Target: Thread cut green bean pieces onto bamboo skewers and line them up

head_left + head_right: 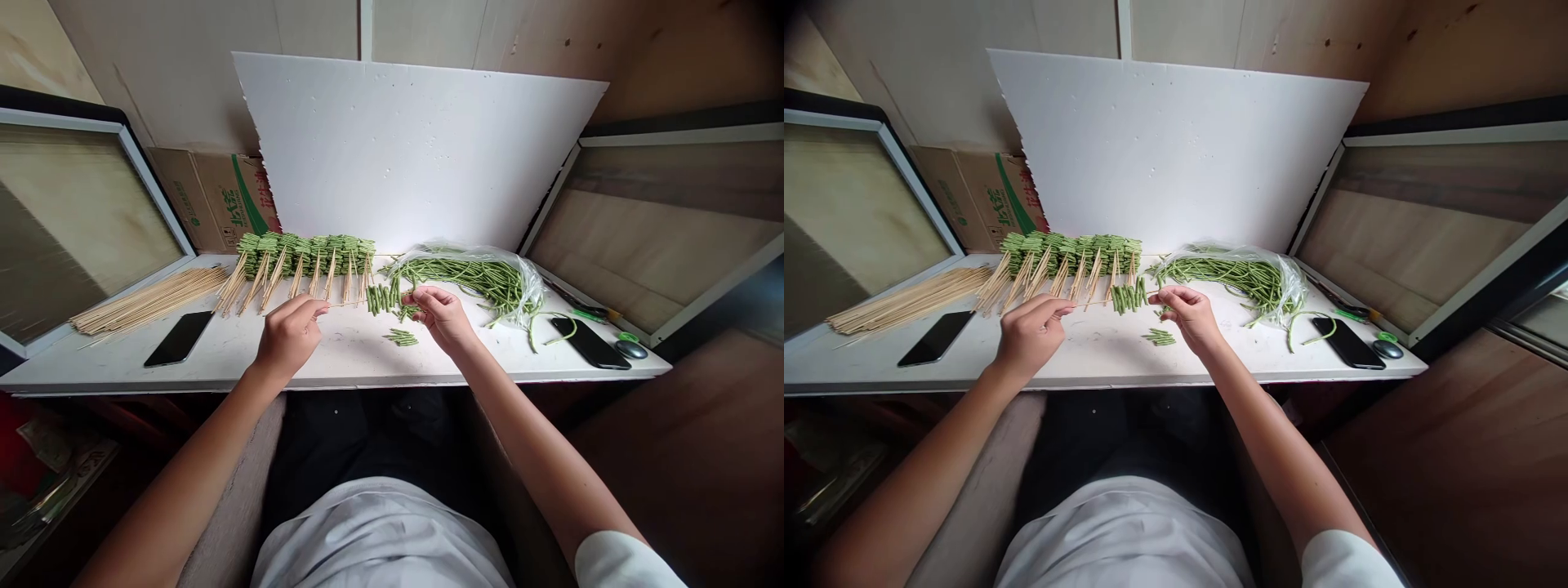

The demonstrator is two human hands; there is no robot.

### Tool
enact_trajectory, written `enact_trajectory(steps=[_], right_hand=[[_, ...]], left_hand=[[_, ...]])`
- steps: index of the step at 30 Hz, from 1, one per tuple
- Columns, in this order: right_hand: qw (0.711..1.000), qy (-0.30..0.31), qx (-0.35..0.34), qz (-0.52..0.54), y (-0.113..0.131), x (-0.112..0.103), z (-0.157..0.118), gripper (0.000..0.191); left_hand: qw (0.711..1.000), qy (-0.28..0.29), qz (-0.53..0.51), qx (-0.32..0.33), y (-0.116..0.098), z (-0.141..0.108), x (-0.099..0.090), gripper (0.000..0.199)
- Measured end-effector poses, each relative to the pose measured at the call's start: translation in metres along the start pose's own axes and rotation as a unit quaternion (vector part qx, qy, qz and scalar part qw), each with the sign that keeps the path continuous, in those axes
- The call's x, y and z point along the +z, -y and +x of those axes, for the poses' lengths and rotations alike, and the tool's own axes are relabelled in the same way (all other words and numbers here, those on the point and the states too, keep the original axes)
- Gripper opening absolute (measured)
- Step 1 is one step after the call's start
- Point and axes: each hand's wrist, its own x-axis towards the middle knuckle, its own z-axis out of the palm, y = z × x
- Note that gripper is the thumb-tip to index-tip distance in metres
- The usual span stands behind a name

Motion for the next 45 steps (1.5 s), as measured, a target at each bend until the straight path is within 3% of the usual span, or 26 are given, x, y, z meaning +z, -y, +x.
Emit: enact_trajectory(steps=[18,24,32,37,41,45], right_hand=[[1.000,-0.014,0.011,-0.012,-0.015,0.011,-0.003,0.029],[1.000,0.006,0.011,-0.016,-0.008,0.018,-0.008,0.029],[0.998,0.027,0.045,-0.038,-0.014,0.008,-0.003,0.036],[0.991,-0.002,-0.031,-0.130,-0.019,0.001,0.001,0.053],[0.967,-0.017,-0.111,-0.229,-0.018,0.001,0.000,0.051],[0.981,-0.001,-0.073,-0.179,-0.016,0.002,0.000,0.065]], left_hand=[[0.999,-0.017,0.005,0.029,-0.002,0.003,0.000,0.045],[1.000,-0.021,-0.007,0.006,0.001,0.008,-0.007,0.043],[0.998,0.023,-0.030,-0.042,0.012,-0.003,0.008,0.038],[0.996,0.052,-0.039,-0.064,0.014,-0.009,0.015,0.037],[0.994,0.063,-0.058,-0.064,0.013,-0.013,0.019,0.036],[0.993,0.065,-0.057,-0.077,0.013,-0.014,0.021,0.035]])
